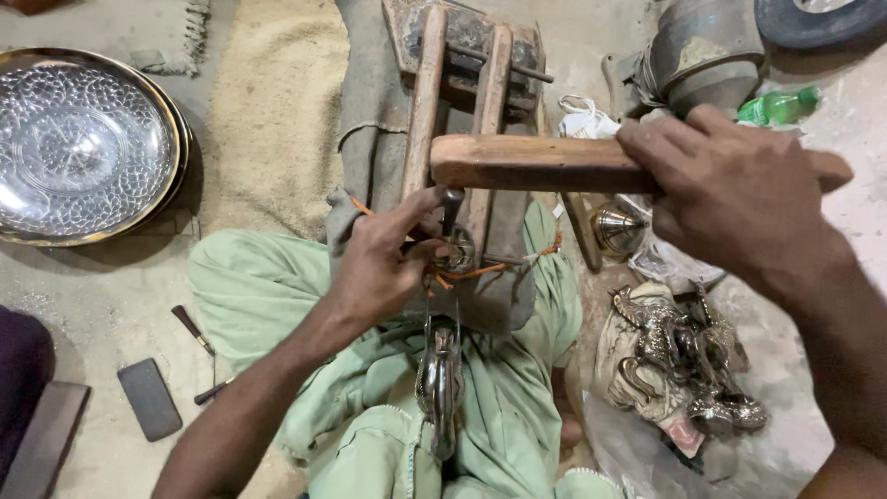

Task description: The person sits on the floor holding a punch against an ornate silver-colored metal ornament secured in a wooden clamping frame, and repeatedly strikes the punch with a wooden mallet to shape or decorate the metalwork, repositioning the punch and rotating the ornament between strikes.

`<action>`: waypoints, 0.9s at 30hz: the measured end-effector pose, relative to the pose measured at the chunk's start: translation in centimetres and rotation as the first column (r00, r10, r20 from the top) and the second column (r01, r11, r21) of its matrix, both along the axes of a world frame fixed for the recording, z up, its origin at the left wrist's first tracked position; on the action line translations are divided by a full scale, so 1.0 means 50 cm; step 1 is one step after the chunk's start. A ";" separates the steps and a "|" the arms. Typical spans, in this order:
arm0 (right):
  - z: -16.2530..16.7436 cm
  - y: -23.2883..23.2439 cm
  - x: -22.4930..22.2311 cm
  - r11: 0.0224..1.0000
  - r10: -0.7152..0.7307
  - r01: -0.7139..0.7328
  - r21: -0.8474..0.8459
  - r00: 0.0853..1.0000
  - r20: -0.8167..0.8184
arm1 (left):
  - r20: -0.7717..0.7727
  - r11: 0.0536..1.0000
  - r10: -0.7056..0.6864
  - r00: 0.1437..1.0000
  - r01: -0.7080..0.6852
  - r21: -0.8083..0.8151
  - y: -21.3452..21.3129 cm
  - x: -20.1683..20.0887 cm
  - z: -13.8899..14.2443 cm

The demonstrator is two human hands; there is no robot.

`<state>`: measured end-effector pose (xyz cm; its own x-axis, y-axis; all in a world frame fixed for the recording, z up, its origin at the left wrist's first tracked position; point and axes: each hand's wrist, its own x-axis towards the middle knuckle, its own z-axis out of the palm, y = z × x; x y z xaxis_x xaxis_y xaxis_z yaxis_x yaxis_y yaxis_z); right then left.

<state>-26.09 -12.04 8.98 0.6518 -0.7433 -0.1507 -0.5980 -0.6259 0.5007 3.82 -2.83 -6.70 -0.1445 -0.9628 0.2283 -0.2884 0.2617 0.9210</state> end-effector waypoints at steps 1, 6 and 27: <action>0.017 -0.010 0.018 0.999 0.034 -0.036 0.015 0.996 0.088 | -0.053 0.999 0.048 0.997 -0.048 0.004 0.009 -0.004 -0.003; 0.070 -0.005 0.087 1.000 0.009 -0.009 0.003 0.994 -0.108 | -0.163 0.969 0.246 0.955 -0.244 0.033 0.043 -0.023 -0.012; 0.048 0.053 0.017 0.975 -0.178 0.160 0.153 0.978 0.112 | -0.223 0.990 0.132 0.966 -0.142 -0.028 0.041 -0.015 -0.034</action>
<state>-25.26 -9.39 11.38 0.5390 -0.8208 -0.1890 -0.7528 -0.5701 0.3291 3.05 -0.77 -8.40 0.0465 -0.9584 0.2815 -0.1158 0.2748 0.9545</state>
